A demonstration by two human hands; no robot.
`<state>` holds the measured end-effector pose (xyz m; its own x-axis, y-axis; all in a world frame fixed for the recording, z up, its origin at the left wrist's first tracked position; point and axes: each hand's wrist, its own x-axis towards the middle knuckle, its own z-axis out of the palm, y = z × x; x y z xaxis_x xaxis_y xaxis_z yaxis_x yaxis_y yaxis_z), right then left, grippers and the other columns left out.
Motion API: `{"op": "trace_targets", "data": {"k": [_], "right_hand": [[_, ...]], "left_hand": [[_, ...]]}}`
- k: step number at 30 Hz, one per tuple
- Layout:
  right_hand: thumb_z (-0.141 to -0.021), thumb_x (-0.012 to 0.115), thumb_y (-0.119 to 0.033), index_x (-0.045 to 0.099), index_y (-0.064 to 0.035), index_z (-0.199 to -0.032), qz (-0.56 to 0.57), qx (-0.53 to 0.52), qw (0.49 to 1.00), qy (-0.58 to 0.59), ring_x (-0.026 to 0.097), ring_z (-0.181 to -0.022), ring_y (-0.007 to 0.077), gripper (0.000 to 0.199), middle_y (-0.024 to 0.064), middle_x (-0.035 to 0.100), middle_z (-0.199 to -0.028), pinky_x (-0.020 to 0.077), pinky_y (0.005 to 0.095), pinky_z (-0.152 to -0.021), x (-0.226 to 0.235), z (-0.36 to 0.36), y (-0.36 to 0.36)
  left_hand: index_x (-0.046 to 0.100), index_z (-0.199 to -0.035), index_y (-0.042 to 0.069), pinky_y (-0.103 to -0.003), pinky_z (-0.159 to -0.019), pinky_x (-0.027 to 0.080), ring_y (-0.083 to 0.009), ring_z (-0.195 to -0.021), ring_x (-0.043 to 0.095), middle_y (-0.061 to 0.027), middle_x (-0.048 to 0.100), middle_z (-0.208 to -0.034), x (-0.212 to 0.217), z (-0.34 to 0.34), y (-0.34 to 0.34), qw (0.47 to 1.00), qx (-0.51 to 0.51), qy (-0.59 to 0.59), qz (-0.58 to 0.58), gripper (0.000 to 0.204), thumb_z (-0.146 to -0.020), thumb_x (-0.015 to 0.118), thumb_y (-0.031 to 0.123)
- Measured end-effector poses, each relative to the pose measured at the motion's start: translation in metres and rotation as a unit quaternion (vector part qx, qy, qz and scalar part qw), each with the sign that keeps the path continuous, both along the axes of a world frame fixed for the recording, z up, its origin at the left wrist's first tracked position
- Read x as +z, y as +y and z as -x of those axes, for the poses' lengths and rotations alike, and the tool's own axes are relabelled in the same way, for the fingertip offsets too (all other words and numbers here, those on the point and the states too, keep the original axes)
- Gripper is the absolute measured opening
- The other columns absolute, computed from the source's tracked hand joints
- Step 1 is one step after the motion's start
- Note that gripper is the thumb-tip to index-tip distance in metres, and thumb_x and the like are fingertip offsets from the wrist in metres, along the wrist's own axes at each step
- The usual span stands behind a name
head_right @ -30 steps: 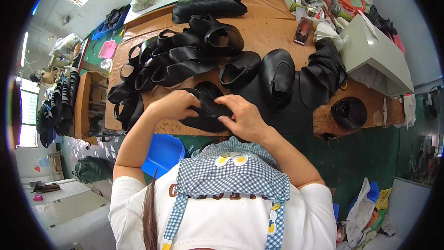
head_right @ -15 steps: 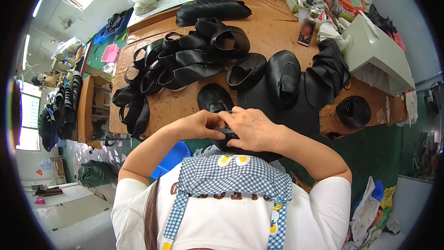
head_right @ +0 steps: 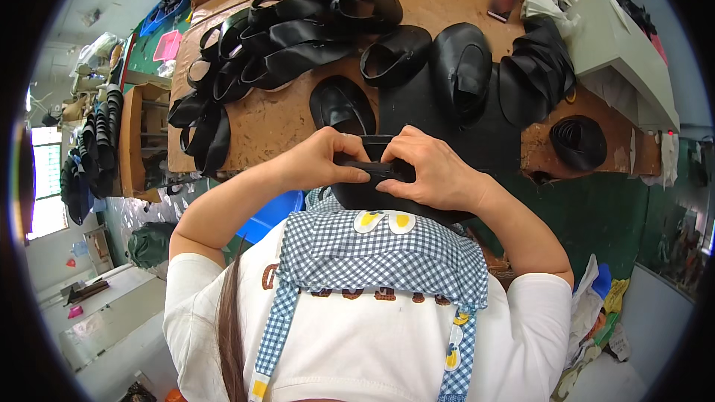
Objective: The person works at a workbench, taking shoe uppers one by one and folding and pressing their edges together by hand.
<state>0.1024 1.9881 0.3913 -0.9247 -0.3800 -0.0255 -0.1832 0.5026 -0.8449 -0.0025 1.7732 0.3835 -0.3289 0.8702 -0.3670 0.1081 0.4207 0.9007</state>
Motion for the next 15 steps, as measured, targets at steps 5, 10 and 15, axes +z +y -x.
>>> {"op": "trace_targets", "data": {"k": [5, 10, 15], "right_hand": [[-0.078, 0.078, -0.023, 0.063, -0.0006, -0.09, 0.049, -0.009, 0.99, -0.128, 0.054, -0.084, 0.0192, 0.029, 0.0072, 0.057, -0.088, 0.0443, 0.0324, -0.072, -0.019, -0.016, 0.009], [-0.079, 0.076, -0.018, 0.066, -0.0017, -0.091, 0.188, 0.008, 0.967, -0.169, 0.053, -0.084, 0.0133, 0.023, 0.0034, 0.056, -0.089, 0.0417, 0.0295, -0.074, -0.039, -0.028, 0.018], [-0.079, 0.074, -0.011, 0.068, -0.0023, -0.094, 0.257, 0.016, 0.946, -0.196, 0.053, -0.085, 0.0126, 0.019, 0.0027, 0.056, -0.09, 0.0406, 0.028, -0.078, -0.05, -0.033, 0.025]], "left_hand": [[0.074, -0.09, 0.001, -0.028, -0.062, 0.046, -0.0145, -0.069, 0.059, -0.0062, 0.062, -0.075, 0.01, -0.025, 0.005, 0.997, 0.044, 0.053, -0.026, 0.014, -0.077, 0.075, 0.005], [0.075, -0.091, 0.002, -0.027, -0.058, 0.044, -0.0131, -0.068, 0.056, -0.0039, 0.058, -0.074, 0.007, -0.046, 0.008, 0.985, 0.093, 0.072, -0.125, 0.018, -0.073, 0.077, -0.002], [0.072, -0.085, 0.003, -0.03, -0.054, 0.045, -0.0184, -0.064, 0.054, -0.0047, 0.056, -0.072, -0.01, -0.053, 0.013, 0.909, 0.014, 0.306, -0.281, 0.022, -0.064, 0.075, -0.003]]}}
